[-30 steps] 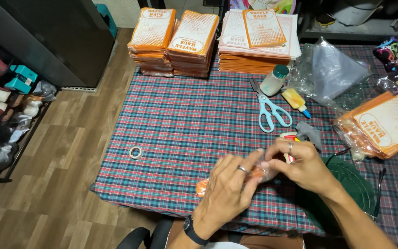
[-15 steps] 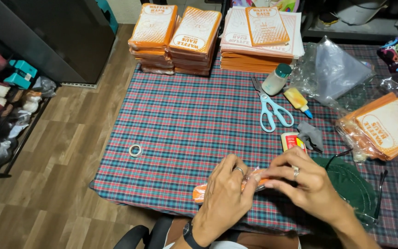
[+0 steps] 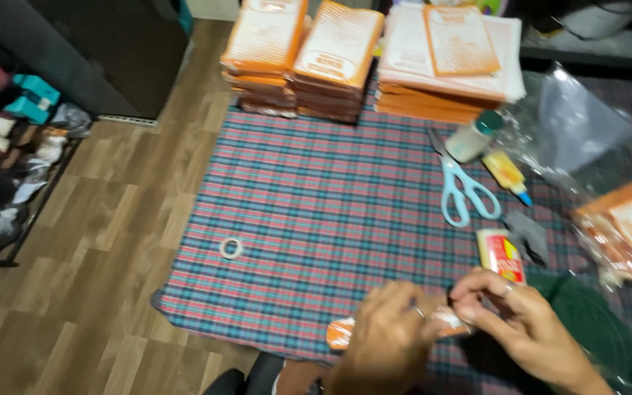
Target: The person wraps stacks of paper bags in plastic film by hand, using tape to secure the film and scissors to cut it.
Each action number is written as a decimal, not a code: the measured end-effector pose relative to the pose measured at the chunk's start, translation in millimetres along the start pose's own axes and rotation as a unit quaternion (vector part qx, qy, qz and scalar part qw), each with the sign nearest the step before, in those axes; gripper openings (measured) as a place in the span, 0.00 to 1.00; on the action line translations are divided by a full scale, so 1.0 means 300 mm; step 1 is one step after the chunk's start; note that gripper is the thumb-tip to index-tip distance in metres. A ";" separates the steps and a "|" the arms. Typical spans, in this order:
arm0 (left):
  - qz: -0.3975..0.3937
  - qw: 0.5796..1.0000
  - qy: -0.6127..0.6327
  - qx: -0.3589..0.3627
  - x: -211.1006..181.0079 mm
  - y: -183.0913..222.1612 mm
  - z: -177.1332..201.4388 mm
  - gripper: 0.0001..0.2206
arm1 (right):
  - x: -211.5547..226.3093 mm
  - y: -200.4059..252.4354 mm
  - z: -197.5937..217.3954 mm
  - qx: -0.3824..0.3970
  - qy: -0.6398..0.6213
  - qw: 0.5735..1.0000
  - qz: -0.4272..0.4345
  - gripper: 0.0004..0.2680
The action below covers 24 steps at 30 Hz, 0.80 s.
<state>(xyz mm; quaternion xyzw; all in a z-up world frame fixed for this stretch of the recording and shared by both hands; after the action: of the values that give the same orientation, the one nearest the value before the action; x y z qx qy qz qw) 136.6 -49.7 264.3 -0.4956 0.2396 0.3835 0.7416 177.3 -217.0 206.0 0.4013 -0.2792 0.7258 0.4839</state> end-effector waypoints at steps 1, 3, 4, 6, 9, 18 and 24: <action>-0.034 0.998 -0.032 -0.034 0.009 0.015 0.001 0.12 | -0.074 -0.001 -0.012 0.015 -0.062 0.995 -0.075 0.07; 0.015 0.999 -0.027 -0.020 0.046 0.021 -0.008 0.11 | -0.140 -0.004 -0.005 0.005 -0.061 0.992 -0.108 0.07; 0.064 0.998 -0.015 0.001 0.080 0.031 -0.024 0.11 | -0.191 0.002 0.003 -0.011 -0.060 0.987 -0.147 0.08; 0.079 0.996 -0.030 0.033 0.086 0.024 -0.019 0.09 | -0.209 -0.014 -0.027 0.000 -0.073 0.982 -0.173 0.07; 0.089 0.992 -0.051 0.074 0.095 0.023 -0.004 0.06 | -0.202 -0.030 -0.063 0.003 -0.044 0.991 -0.124 0.07; 0.075 0.993 -0.036 0.078 0.083 0.003 0.173 0.16 | 0.350 -0.125 -0.133 -0.059 0.160 0.967 0.188 0.09; 0.077 0.992 -0.094 0.020 0.078 0.042 0.201 0.10 | 0.371 -0.116 -0.194 -0.020 0.176 0.959 0.224 0.04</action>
<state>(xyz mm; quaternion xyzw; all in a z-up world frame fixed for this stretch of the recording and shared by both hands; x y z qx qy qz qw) 138.8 16.3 263.8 -0.4228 0.2138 0.4791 0.7390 168.0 -104.7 271.1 0.1850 -0.2871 0.8687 0.3586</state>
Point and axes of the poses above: each hand's wrist, its own y-axis away from the middle knuckle, its own z-axis out of the back of the hand, x = y × z, the point moved 10 cm from there along -y, towards the middle knuckle, and after that the axes turned 9 degrees about y, right-handed, at the moved point
